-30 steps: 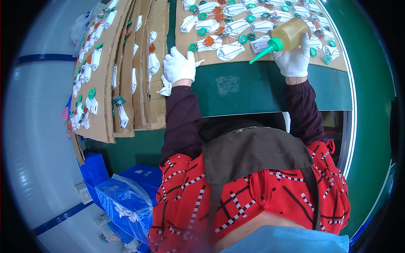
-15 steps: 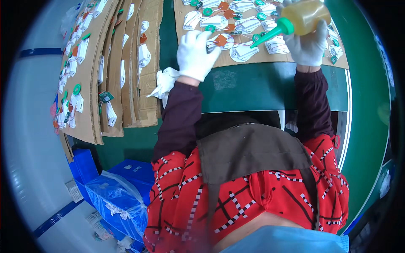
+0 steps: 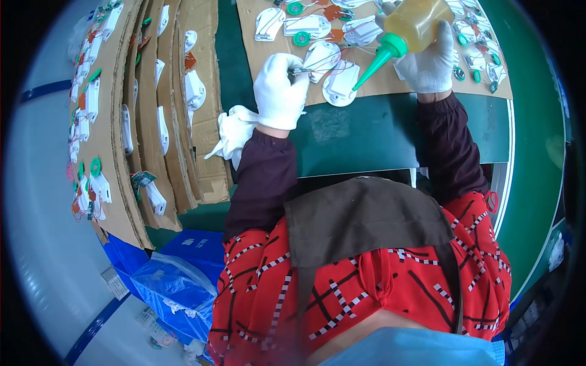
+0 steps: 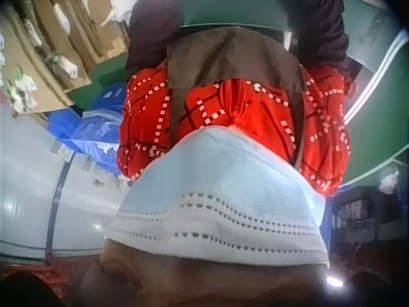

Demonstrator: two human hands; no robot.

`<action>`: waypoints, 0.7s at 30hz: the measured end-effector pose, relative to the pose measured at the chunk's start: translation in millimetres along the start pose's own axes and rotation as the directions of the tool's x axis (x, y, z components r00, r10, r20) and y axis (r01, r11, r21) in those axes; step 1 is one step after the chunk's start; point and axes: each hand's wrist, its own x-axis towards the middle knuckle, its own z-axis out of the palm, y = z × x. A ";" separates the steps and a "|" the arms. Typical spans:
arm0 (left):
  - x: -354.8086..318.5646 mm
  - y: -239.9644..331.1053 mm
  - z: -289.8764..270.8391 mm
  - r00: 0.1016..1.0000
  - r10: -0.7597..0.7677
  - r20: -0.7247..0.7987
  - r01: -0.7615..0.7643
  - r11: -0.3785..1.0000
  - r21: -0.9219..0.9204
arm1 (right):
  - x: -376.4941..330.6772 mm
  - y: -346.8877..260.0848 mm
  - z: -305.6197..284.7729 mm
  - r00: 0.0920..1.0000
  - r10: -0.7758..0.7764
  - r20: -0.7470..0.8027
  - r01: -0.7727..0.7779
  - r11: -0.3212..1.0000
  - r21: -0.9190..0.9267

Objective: The person is applying a liquid adhesive or lubricant from a squeeze bottle onto small plastic parts arranged on cardboard sheets.

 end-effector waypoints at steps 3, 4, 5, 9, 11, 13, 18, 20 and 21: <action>0.3 -6.0 1.0 0.996 -0.079 -0.029 0.075 0.991 -0.109 | 5.0 2.3 -3.1 0.997 -0.022 0.077 0.029 0.995 -0.093; 0.9 -9.3 1.0 0.999 -0.047 -0.001 0.047 0.996 -0.081 | 6.8 4.4 -5.2 0.996 -0.088 0.027 0.090 0.992 -0.084; 0.6 -11.1 0.9 1.000 -0.015 0.027 0.016 0.998 -0.054 | 7.4 6.3 -5.9 0.988 -0.153 -0.024 0.151 0.985 -0.077; -0.5 -5.2 2.3 0.981 0.152 0.118 -0.165 0.980 0.108 | 8.2 9.5 -2.8 0.987 -0.154 -0.038 0.151 0.986 -0.074; -1.2 0.5 5.9 0.976 0.163 0.141 -0.191 0.959 0.212 | 6.7 8.6 -3.4 0.992 -0.122 -0.031 0.120 0.991 -0.064; -2.4 -1.4 8.5 0.974 0.178 0.137 -0.207 0.950 0.235 | 6.3 7.3 -0.6 0.991 -0.128 -0.027 0.126 0.990 -0.055; -3.5 16.5 9.0 0.958 0.257 0.127 -0.286 0.831 0.477 | 3.7 -0.7 5.5 0.989 -0.135 -0.064 0.136 0.991 0.017; -5.3 27.0 3.7 0.960 0.227 0.163 -0.278 0.839 0.468 | -1.3 -3.7 3.0 0.999 -0.045 -0.011 0.045 0.999 0.022; -5.7 31.4 -1.2 0.963 0.189 0.195 -0.260 0.847 0.463 | -2.6 -2.7 3.2 0.999 -0.052 -0.008 0.052 0.998 0.022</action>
